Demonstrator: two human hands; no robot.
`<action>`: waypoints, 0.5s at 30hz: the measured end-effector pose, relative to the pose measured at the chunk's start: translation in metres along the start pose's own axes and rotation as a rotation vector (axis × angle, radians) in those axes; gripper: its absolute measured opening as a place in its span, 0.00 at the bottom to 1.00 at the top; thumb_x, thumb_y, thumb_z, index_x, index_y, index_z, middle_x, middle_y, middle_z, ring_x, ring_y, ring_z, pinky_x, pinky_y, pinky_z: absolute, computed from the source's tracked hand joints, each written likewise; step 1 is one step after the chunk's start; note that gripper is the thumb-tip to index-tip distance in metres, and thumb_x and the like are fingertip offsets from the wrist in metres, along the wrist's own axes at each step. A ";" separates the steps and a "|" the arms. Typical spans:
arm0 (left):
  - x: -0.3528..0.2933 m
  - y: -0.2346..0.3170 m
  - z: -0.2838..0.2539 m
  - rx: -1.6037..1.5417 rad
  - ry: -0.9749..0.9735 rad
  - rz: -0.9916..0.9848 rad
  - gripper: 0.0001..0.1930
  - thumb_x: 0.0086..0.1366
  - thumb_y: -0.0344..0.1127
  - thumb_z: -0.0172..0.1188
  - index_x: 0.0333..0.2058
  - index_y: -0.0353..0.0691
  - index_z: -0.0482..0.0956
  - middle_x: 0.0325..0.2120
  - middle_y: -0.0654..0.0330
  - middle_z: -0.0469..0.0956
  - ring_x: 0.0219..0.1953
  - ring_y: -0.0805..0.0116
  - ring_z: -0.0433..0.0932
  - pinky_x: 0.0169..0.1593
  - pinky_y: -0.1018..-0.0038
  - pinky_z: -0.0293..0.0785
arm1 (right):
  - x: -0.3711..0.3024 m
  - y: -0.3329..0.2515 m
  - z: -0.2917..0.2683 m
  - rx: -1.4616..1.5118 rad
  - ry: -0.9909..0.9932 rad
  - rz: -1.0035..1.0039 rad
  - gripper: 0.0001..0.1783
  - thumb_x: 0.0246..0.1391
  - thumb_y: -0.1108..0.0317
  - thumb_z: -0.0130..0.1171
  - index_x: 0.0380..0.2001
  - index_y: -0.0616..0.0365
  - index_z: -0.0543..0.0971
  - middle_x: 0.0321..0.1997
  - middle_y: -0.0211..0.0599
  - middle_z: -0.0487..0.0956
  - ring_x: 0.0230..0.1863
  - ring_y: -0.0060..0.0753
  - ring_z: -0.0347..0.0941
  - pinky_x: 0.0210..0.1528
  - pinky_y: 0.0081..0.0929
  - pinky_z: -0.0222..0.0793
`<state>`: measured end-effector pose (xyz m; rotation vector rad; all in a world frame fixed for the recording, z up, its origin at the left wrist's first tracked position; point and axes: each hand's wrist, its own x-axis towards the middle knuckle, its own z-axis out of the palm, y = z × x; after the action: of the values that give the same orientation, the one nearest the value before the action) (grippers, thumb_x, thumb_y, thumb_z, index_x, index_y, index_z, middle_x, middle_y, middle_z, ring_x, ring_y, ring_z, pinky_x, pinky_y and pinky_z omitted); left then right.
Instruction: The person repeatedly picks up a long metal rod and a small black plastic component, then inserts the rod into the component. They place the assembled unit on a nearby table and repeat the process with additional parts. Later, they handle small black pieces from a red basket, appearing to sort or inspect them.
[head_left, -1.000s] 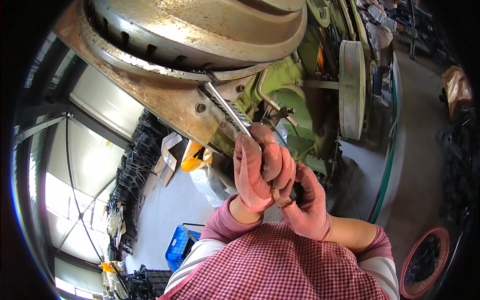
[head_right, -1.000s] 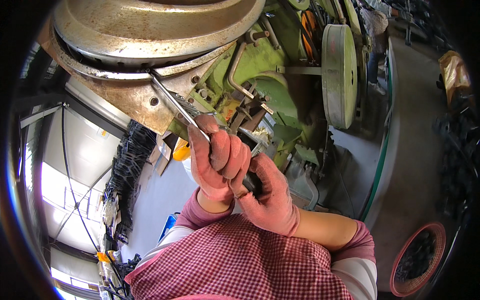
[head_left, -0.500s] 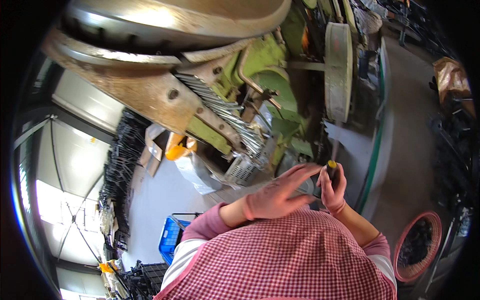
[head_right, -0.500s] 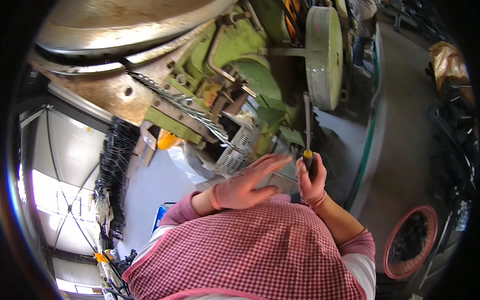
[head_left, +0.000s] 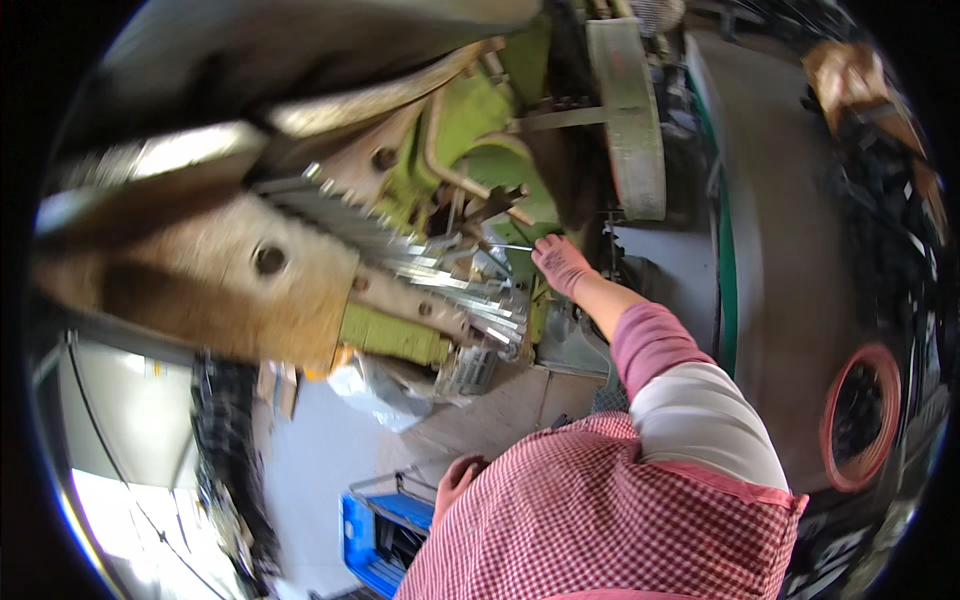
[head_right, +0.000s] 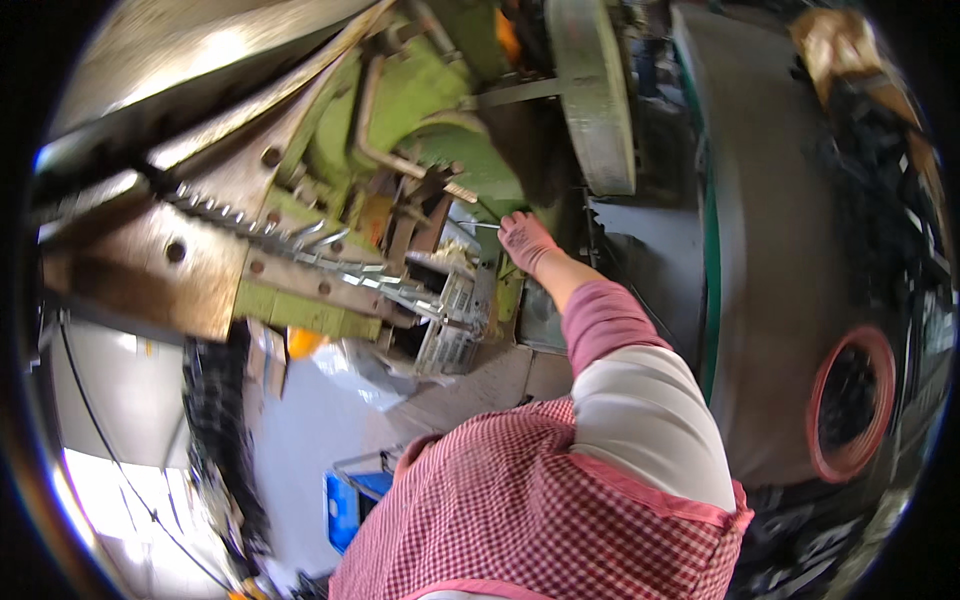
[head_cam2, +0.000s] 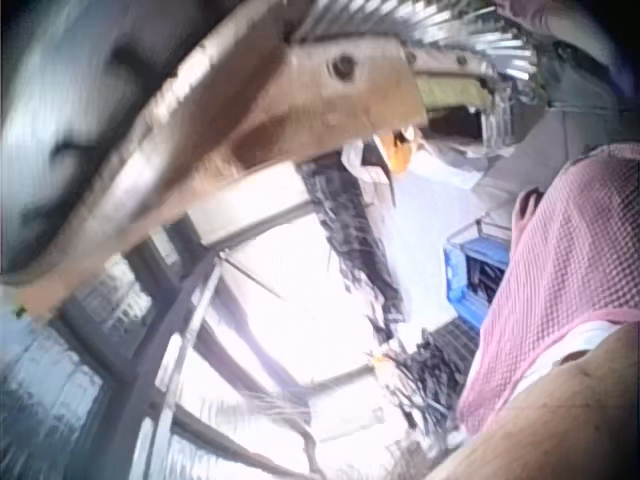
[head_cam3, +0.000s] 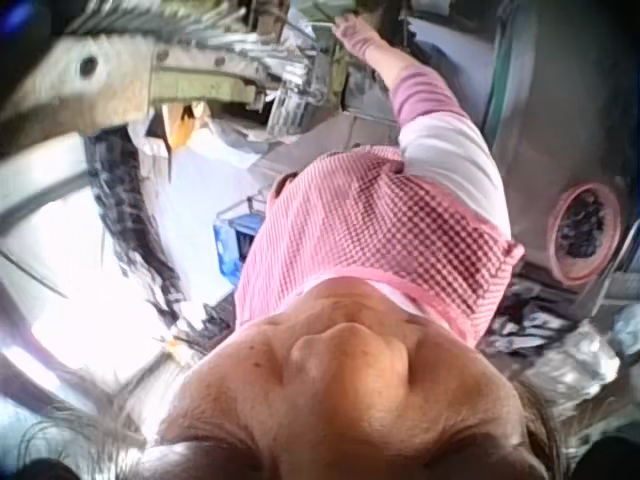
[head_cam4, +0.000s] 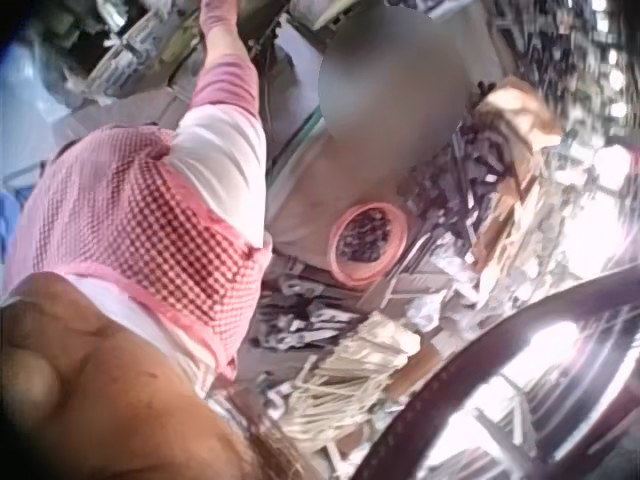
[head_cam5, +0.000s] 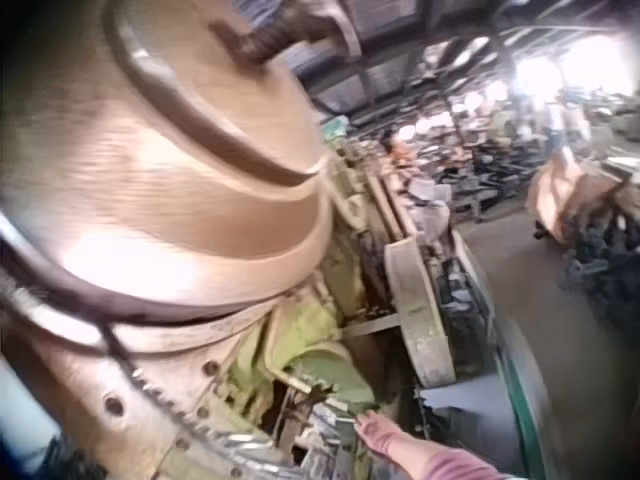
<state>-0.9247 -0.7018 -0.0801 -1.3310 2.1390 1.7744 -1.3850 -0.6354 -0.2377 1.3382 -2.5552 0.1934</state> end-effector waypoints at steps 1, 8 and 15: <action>0.006 0.003 -0.004 0.024 -0.015 0.004 0.17 0.73 0.38 0.56 0.53 0.32 0.75 0.45 0.55 0.81 0.50 0.68 0.77 0.55 0.73 0.72 | 0.002 -0.004 0.016 -0.128 -0.042 0.008 0.14 0.51 0.67 0.53 0.43 0.51 0.77 0.45 0.35 0.75 0.49 0.38 0.71 0.51 0.35 0.69; 0.091 0.020 -0.013 0.282 -0.423 0.074 0.16 0.74 0.38 0.54 0.52 0.33 0.76 0.43 0.57 0.81 0.47 0.69 0.78 0.53 0.73 0.73 | -0.054 -0.017 0.003 0.171 0.289 0.316 0.19 0.49 0.61 0.54 0.44 0.52 0.81 0.58 0.42 0.73 0.62 0.47 0.64 0.68 0.47 0.57; 0.130 0.079 0.064 0.348 -0.924 0.144 0.15 0.75 0.39 0.52 0.51 0.34 0.75 0.41 0.59 0.80 0.44 0.70 0.79 0.52 0.73 0.75 | -0.363 -0.045 -0.097 0.219 -0.075 1.199 0.17 0.42 0.60 0.60 0.35 0.59 0.80 0.41 0.47 0.79 0.48 0.50 0.76 0.54 0.44 0.72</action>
<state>-1.0853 -0.7256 -0.1107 -0.1834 1.8555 1.4989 -1.1342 -0.3520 -0.2459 -0.3230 -3.0874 0.6292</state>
